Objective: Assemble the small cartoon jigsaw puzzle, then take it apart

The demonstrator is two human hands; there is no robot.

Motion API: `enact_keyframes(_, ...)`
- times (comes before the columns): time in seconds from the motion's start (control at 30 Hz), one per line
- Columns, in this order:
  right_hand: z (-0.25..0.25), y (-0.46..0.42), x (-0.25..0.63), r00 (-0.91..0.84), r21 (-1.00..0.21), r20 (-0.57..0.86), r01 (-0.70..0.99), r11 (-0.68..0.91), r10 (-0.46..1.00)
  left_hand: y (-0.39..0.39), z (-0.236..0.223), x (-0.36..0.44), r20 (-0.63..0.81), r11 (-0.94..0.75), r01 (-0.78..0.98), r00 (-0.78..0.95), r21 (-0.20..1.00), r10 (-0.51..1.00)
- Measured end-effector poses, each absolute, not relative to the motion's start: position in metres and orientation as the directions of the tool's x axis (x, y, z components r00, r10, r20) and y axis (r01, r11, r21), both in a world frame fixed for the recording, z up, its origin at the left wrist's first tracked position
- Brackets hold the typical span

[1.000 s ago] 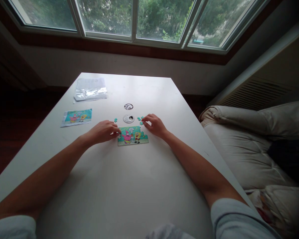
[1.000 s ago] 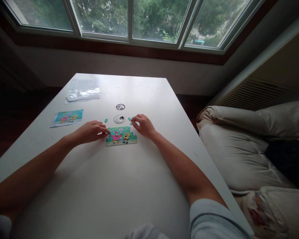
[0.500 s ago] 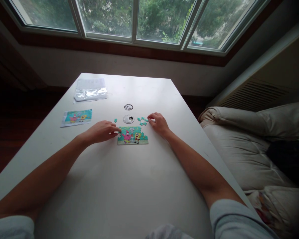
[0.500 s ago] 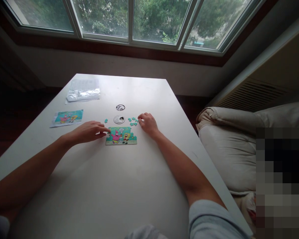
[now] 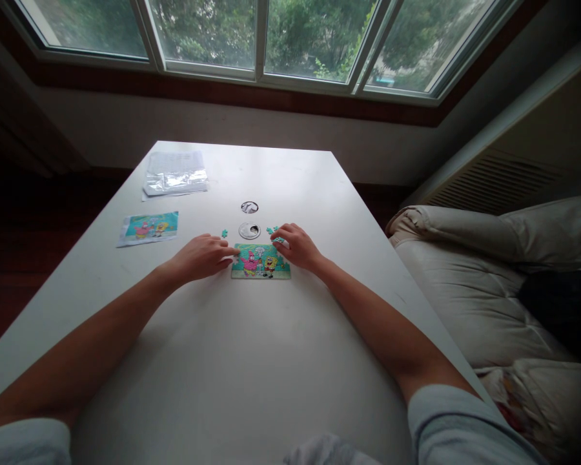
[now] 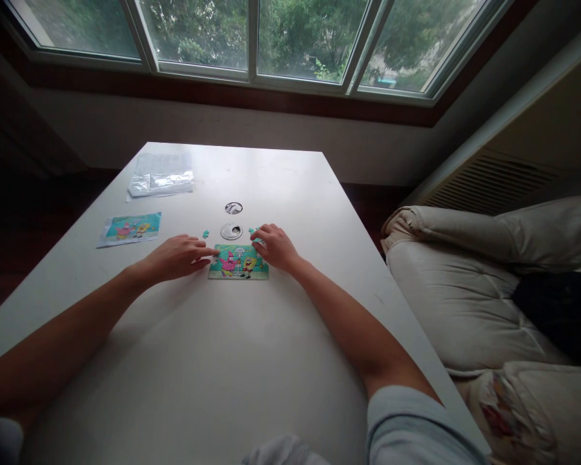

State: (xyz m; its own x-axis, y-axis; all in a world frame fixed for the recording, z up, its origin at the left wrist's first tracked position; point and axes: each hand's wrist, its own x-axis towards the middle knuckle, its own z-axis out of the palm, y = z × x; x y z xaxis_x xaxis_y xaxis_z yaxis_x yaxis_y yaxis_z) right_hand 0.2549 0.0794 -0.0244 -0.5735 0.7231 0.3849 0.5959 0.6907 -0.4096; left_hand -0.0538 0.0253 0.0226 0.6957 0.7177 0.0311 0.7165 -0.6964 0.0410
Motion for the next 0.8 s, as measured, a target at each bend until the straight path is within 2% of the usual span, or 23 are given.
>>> enact_keyframes(0.23,-0.022,0.073,0.249,-0.713,-0.346,0.333,0.516,0.783,0.617,0.032,0.006,-0.054,0.117,-0.601,0.787,0.589,0.142,0.799)
enact_keyframes(0.47,-0.026,0.074,0.249,-0.739,-0.323,0.301,0.515,0.794,0.602,0.048,-0.009,-0.06,0.31,-0.431,0.9,0.391,0.07,0.867)
enact_keyframes(0.6,-0.026,0.074,0.248,-0.735,-0.325,0.301,0.52,0.79,0.608,0.057,-0.017,-0.065,0.307,-0.346,0.93,0.296,0.122,0.905)
enact_keyframes(0.8,-0.025,0.073,0.248,-0.732,-0.318,0.298,0.529,0.787,0.612,0.064,-0.023,-0.071,0.278,-0.349,0.899,0.276,0.263,0.92)
